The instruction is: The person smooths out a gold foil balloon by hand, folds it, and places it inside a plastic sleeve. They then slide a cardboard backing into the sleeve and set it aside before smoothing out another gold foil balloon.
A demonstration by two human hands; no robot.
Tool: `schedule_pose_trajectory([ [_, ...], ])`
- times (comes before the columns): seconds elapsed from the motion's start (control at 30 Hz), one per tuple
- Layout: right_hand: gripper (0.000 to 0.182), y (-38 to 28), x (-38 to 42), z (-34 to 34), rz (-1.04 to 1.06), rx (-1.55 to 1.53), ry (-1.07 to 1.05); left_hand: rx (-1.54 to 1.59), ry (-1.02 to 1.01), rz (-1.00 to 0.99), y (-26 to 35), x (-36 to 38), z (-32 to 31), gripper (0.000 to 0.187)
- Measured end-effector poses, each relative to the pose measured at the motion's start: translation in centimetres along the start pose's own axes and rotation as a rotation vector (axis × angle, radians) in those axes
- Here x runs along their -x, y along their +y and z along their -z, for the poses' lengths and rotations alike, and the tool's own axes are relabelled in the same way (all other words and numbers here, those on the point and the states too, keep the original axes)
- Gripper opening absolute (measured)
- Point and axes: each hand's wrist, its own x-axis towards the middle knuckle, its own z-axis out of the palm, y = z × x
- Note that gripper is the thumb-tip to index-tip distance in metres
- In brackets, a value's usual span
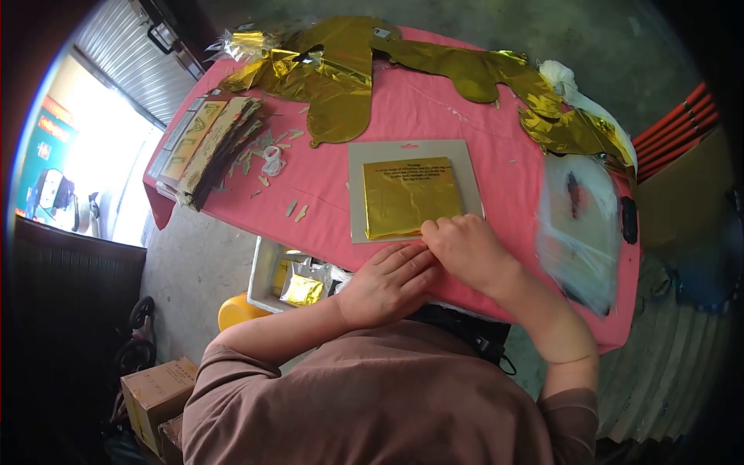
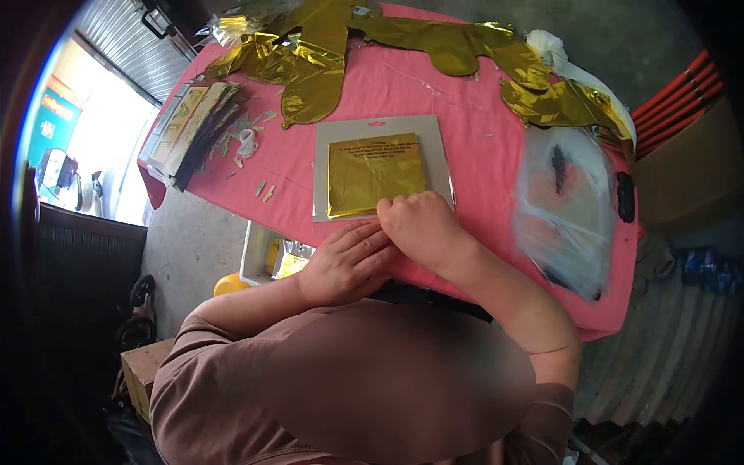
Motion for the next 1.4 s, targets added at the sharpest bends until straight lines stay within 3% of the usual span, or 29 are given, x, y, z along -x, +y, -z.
schedule_pose_trajectory([
  [0.33, 0.004, -1.2, -0.8, 0.5, -0.048, 0.062, -0.078, 0.029, 0.007, -0.017, -0.5, 0.3, 0.0, 0.046],
  [0.63, 0.005, -0.6, -0.1, -0.8, -0.028, 0.175, 0.052, 0.09, 0.0, 0.027, -0.1, 0.4, 0.3, 0.045],
  [0.73, 0.01, 0.8, 0.9, -0.1, -0.005, -0.035, 0.118, 0.186, 0.009, 0.076, 0.0, 0.0, 0.8, 0.041],
  [0.8, 0.013, 1.9, 2.0, 1.6, -0.105, -0.287, 0.263, 0.252, 0.027, 0.092, -0.1, -0.2, 1.1, 0.038],
  [0.9, 0.013, 4.2, 3.8, 2.1, -0.301, -0.342, 0.317, 0.268, 0.042, 0.048, -0.9, -0.8, 2.3, 0.033],
  [0.97, 0.01, 4.6, 4.7, 2.0, -0.357, -0.382, 0.312, 0.188, -0.012, 0.141, -2.2, -1.7, 3.0, 0.029],
  [1.17, 0.009, 3.7, 5.4, 0.2, -0.239, -0.362, 0.283, -0.069, -0.036, 0.105, -5.3, -4.7, 2.0, 0.032],
  [1.4, 0.012, 2.8, 5.6, 0.6, -0.187, -0.346, 0.257, -0.054, -0.165, 0.028, -6.9, -4.6, 1.0, 0.031],
])
